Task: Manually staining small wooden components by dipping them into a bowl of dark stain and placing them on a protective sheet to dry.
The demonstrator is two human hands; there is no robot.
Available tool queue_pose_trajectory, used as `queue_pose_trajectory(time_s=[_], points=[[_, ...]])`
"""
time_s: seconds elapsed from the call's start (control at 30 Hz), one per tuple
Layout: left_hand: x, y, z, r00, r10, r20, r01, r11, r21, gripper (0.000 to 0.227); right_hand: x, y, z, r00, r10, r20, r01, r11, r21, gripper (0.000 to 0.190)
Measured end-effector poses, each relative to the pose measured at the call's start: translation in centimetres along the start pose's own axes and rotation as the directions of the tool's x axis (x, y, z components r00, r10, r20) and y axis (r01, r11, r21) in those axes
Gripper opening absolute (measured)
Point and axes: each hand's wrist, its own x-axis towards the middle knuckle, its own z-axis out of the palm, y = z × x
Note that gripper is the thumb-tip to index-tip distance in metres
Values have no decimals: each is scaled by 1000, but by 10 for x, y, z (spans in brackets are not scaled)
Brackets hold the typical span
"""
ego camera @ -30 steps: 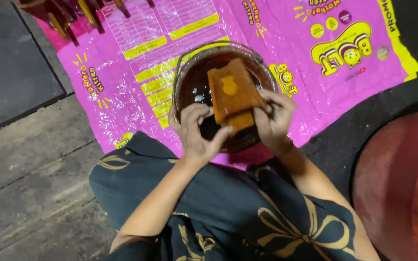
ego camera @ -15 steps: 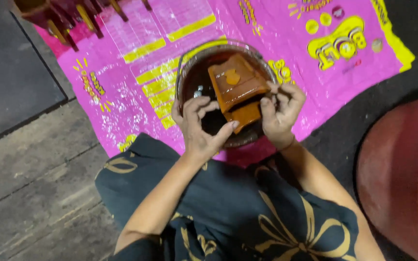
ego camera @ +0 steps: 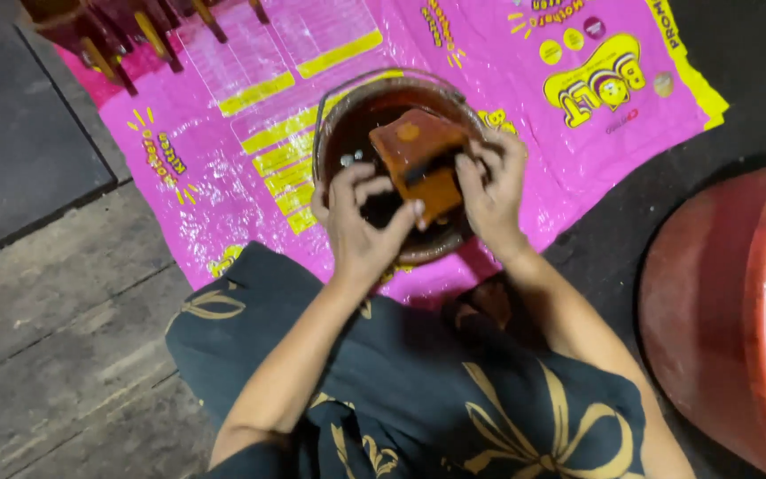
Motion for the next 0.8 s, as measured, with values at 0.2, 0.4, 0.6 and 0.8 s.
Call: queue_pose_trajectory(time_s=[0.2, 0.4, 0.6, 0.8], points=[[-1, -29, 18, 996, -81, -28, 82, 997, 17, 69, 13, 19, -1, 997, -46, 64, 49, 998, -49, 40], [0, 14, 1, 985, 138, -102, -137, 990, 14, 62, -6, 19, -7, 996, -62, -69, 69, 992, 106, 52], [10, 6, 8, 998, 38, -42, -36, 998, 46, 68, 33, 17, -10, 983, 124, 135, -139, 984, 111, 41], [46, -100, -31, 908, 108, -406, -86, 994, 72, 56, 131, -44, -29, 973, 81, 218, -96, 994, 60, 35]])
